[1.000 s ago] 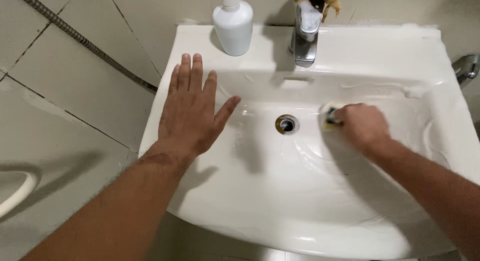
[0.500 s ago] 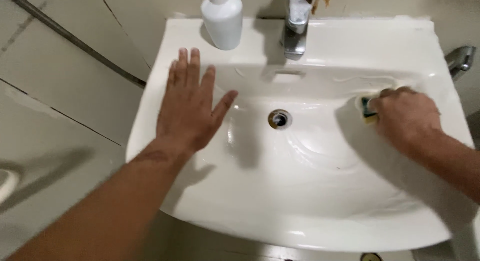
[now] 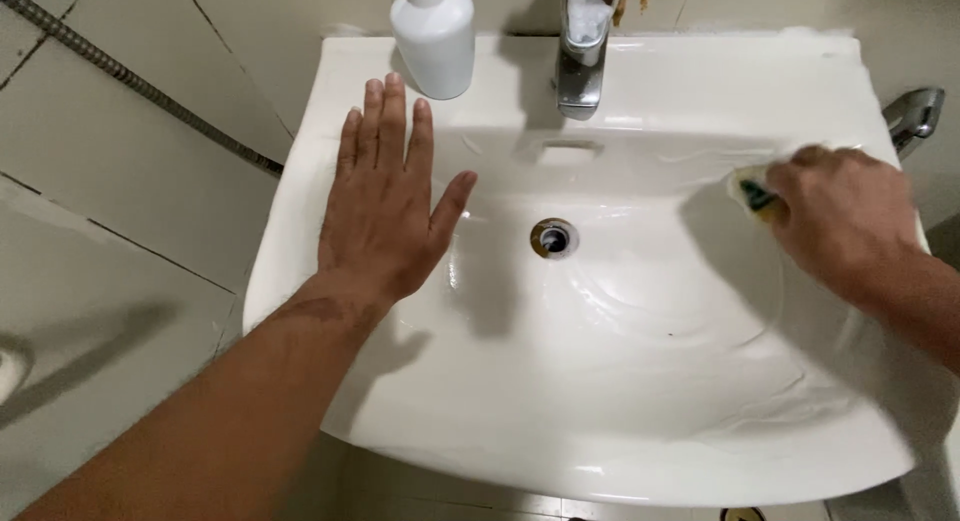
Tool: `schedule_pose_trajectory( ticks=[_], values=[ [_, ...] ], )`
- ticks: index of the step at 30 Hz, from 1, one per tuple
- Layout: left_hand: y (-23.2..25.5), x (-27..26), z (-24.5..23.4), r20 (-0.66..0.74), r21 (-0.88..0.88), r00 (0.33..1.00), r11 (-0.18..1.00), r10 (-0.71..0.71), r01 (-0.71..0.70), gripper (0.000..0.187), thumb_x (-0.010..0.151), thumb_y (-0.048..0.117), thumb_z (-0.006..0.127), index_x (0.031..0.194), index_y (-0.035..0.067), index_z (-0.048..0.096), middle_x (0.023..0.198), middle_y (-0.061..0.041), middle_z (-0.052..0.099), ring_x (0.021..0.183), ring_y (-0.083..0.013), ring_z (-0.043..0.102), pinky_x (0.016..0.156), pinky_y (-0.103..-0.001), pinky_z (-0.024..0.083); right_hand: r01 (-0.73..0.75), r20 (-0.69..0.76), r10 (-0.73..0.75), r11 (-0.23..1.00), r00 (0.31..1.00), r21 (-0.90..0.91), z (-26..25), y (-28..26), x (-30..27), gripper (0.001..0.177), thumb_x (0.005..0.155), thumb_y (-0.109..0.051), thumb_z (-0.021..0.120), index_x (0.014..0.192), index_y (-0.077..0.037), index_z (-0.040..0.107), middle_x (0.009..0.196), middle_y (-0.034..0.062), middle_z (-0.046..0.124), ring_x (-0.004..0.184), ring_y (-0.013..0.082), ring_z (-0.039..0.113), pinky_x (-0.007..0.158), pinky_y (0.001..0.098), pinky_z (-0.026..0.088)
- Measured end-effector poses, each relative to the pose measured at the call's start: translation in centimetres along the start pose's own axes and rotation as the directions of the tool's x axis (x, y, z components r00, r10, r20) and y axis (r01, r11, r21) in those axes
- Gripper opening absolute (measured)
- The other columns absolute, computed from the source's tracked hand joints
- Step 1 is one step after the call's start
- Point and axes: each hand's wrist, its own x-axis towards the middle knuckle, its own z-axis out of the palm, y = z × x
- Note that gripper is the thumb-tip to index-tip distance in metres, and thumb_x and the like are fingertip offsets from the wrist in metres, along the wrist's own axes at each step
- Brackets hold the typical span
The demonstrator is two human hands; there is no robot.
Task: Scrubbing a bathroom sink with a sponge and soapy water.
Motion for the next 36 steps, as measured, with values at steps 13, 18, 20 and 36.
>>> schedule_pose_trajectory(
  ticks=[13, 18, 20, 36],
  values=[
    [-0.4, 0.8, 0.1, 0.013, 0.000, 1.000, 1.000, 0.012, -0.012, 0.080, 0.109, 0.059, 0.021, 0.159, -0.003, 0.026, 0.168, -0.023, 0.009, 0.158, -0.0336, 0.003, 0.128, -0.047, 0.005, -0.275, 0.552, 0.075, -0.807, 0.830, 0.522, 2.0, -12.3, 6.6, 0.027, 0.096, -0.004, 0.063, 0.122, -0.002, 0.057, 0.115, 0.0158, 0.070, 0.094, 0.0233, 0.079, 0.090, 0.0377, 0.063],
    [-1.4, 1.0, 0.8, -0.003, 0.038, 1.000, 0.999, 0.020, -0.020, 0.079, 0.108, 0.060, 0.021, 0.159, -0.001, 0.027, 0.166, -0.026, 0.010, 0.156, -0.0340, 0.002, 0.127, -0.047, 0.004, -0.265, 0.695, -0.054, -0.943, 0.717, 0.201, -1.0, -12.3, 7.2, 0.019, 0.097, -0.008, 0.063, 0.114, 0.000, 0.066, 0.109, 0.0174, 0.075, 0.089, 0.0213, 0.080, 0.075, 0.0273, 0.064],
    [-1.9, 0.8, 0.5, -0.012, 0.034, 1.000, 0.999, 0.012, -0.012, 0.079, 0.108, 0.059, 0.021, 0.159, -0.001, 0.027, 0.166, -0.026, 0.010, 0.156, -0.0341, 0.002, 0.127, -0.047, 0.004, -0.215, 0.728, -0.023, -0.961, 0.685, 0.172, -1.9, -12.4, 7.3, 0.020, 0.096, -0.009, 0.064, 0.114, 0.000, 0.066, 0.110, 0.0178, 0.074, 0.089, 0.0215, 0.080, 0.074, 0.0276, 0.065],
    [-4.5, 0.0, -0.8, -0.054, 0.018, 0.997, 0.999, -0.051, 0.052, 0.079, 0.108, 0.061, 0.022, 0.157, 0.000, 0.033, 0.165, -0.028, 0.015, 0.156, -0.0373, 0.006, 0.127, -0.049, 0.006, -0.332, 0.767, -0.145, -0.939, 0.624, 0.093, -7.6, -19.9, 10.0, 0.033, 0.099, -0.015, 0.060, 0.125, 0.003, 0.064, 0.115, 0.0203, 0.067, 0.089, 0.0198, 0.071, 0.071, 0.0261, 0.063]
  ],
)
